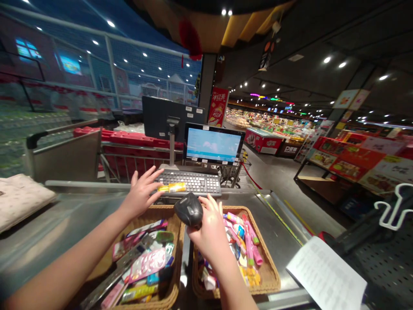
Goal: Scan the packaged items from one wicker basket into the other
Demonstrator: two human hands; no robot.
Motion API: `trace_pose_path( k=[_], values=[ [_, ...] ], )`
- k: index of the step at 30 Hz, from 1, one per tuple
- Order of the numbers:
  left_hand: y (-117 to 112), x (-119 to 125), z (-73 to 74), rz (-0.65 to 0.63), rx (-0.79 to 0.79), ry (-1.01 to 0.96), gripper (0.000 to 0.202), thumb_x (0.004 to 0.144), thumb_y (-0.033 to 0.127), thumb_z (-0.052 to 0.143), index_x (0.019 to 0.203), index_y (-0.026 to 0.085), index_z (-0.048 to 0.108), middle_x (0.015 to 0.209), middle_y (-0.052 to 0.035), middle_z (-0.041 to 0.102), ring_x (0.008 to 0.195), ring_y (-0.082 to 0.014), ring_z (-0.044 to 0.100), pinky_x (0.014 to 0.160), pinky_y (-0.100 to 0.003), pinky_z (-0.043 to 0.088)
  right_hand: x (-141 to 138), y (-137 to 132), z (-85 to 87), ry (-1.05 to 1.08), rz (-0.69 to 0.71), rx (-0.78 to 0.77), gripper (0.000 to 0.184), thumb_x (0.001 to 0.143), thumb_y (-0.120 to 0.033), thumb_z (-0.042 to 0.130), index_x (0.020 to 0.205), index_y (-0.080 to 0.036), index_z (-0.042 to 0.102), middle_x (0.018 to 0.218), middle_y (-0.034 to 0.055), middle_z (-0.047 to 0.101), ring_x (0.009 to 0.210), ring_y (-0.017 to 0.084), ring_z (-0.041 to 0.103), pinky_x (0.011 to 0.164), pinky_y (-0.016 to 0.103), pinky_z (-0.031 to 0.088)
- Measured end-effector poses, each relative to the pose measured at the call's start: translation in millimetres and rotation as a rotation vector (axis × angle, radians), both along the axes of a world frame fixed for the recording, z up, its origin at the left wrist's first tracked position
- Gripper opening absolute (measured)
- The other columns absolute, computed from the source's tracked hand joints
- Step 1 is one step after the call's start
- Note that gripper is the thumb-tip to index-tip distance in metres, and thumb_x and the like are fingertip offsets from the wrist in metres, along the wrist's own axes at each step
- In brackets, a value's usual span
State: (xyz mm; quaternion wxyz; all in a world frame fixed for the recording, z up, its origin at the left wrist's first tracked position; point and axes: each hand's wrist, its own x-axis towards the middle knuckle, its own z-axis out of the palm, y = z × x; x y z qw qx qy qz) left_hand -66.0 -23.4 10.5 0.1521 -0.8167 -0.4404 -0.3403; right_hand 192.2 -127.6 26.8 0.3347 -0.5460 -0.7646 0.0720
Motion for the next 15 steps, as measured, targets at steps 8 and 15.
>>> trace_pose_path(
  k=[8,15],
  values=[
    [-7.6,-20.7,-19.7,0.038,-0.061,0.036,0.021,0.092,0.036,0.052,0.092,0.023,0.069,0.149,-0.0087,0.047,0.143,-0.0329,0.033,0.113,-0.071,0.007,-8.7,5.9,-9.1,-0.017,0.035,-0.034,0.051,0.067,-0.016,0.06,0.117,-0.025,0.066,0.141,0.0092,0.054,0.144,0.038,0.03,0.114,0.068,0.019],
    [-22.0,-46.0,-47.0,0.073,-0.16,0.09,0.021,0.093,0.034,0.052,0.088,0.022,0.068,0.149,-0.0084,0.047,0.143,-0.0335,0.033,0.111,-0.073,0.007,-22.7,9.8,-14.1,-0.034,0.062,-0.061,0.046,0.068,-0.016,0.06,0.113,-0.023,0.068,0.141,0.0103,0.054,0.144,0.037,0.03,0.115,0.065,0.02]
  ],
)
